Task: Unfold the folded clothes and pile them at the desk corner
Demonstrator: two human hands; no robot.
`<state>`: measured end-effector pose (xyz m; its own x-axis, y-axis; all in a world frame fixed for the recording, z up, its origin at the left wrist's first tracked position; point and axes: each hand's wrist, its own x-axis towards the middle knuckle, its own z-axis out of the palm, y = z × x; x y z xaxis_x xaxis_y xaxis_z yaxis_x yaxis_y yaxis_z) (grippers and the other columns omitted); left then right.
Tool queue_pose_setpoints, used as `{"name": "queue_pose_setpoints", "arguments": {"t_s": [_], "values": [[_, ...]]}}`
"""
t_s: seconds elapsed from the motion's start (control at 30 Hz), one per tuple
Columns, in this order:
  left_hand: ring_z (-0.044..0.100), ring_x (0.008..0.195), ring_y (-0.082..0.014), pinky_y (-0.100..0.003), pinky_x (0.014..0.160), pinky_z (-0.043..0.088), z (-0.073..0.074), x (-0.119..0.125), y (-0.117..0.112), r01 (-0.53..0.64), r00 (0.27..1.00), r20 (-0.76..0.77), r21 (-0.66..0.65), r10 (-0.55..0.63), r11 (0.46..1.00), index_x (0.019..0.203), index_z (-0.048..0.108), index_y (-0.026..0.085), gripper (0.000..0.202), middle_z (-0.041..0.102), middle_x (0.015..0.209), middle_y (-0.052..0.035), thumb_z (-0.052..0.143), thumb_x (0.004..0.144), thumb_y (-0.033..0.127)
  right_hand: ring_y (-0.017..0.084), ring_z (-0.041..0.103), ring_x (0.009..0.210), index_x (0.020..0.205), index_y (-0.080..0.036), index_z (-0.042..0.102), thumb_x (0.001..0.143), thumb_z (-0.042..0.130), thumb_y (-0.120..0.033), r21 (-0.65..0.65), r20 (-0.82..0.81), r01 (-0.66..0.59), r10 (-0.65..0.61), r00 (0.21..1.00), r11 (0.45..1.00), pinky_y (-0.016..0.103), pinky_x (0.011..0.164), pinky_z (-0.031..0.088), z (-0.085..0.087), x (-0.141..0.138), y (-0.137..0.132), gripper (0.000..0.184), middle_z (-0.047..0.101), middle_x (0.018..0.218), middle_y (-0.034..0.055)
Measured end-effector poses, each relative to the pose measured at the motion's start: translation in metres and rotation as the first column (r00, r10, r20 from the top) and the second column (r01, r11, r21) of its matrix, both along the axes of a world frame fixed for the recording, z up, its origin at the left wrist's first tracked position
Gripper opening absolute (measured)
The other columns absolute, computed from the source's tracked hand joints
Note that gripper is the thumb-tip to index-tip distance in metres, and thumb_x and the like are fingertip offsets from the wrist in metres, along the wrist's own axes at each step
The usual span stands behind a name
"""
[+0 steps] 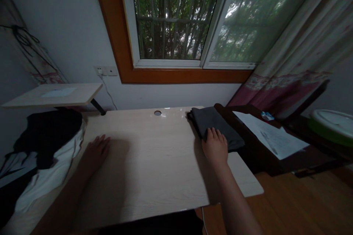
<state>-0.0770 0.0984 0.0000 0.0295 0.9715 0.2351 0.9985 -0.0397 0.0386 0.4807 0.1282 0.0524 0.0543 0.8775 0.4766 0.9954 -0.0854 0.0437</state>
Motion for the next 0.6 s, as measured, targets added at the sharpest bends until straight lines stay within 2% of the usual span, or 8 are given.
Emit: {"name": "queue_pose_setpoints", "arguments": {"t_s": [0.13,0.23,0.37,0.5,0.6], "values": [[0.037,0.148,-0.0337,-0.057,0.119,0.029,0.0,-0.001,0.0,0.004,1.0,0.006,-0.001,-0.004,1.0,0.143,0.056,0.017,0.052,0.045,0.157,-0.0143,0.032,0.101,0.036,0.034,0.061,0.123,0.125,-0.01,0.066,0.091,0.052,-0.023,-0.02,0.006,-0.012,0.013,1.0,1.0,0.046,0.104,0.043,0.01,0.002,0.006,0.039,0.068,0.128,0.0217],[0.035,0.149,-0.0346,-0.057,0.12,0.028,-0.004,-0.004,0.001,0.01,1.0,0.006,-0.003,-0.01,1.0,0.145,0.055,0.016,0.053,0.043,0.158,-0.0139,0.032,0.102,0.037,0.033,0.065,0.114,0.12,-0.01,0.069,0.088,0.054,-0.021,-0.038,0.021,-0.022,0.023,1.0,0.999,0.043,0.098,0.047,0.016,0.005,0.011,0.036,0.071,0.12,0.0215],[0.033,0.15,-0.0343,-0.057,0.12,0.026,-0.009,-0.008,0.002,0.003,1.0,0.018,-0.012,-0.002,1.0,0.146,0.053,0.017,0.053,0.042,0.159,-0.0117,0.03,0.102,0.037,0.035,0.065,0.112,0.119,-0.011,0.068,0.086,0.059,-0.025,-0.041,0.017,0.001,0.0,1.0,0.999,0.044,0.095,0.047,0.016,0.006,0.012,0.038,0.071,0.12,0.0207],[0.034,0.149,-0.0336,-0.056,0.12,0.027,-0.008,-0.008,0.001,0.015,1.0,0.016,-0.001,-0.015,1.0,0.145,0.054,0.017,0.052,0.043,0.159,-0.0124,0.032,0.102,0.036,0.036,0.061,0.118,0.124,-0.012,0.065,0.085,0.063,-0.031,-0.033,0.025,-0.007,0.008,1.0,0.999,0.046,0.097,0.046,0.011,0.006,0.01,0.044,0.069,0.126,0.0199],[0.035,0.149,-0.0335,-0.055,0.121,0.026,-0.008,-0.008,0.0,0.02,1.0,0.0,0.006,-0.02,1.0,0.144,0.054,0.016,0.052,0.043,0.158,-0.0129,0.032,0.101,0.034,0.036,0.062,0.118,0.125,-0.013,0.065,0.085,0.062,-0.029,-0.028,0.034,0.012,-0.011,0.999,1.0,0.045,0.094,0.047,0.012,0.005,0.01,0.043,0.068,0.128,0.0193]]}}
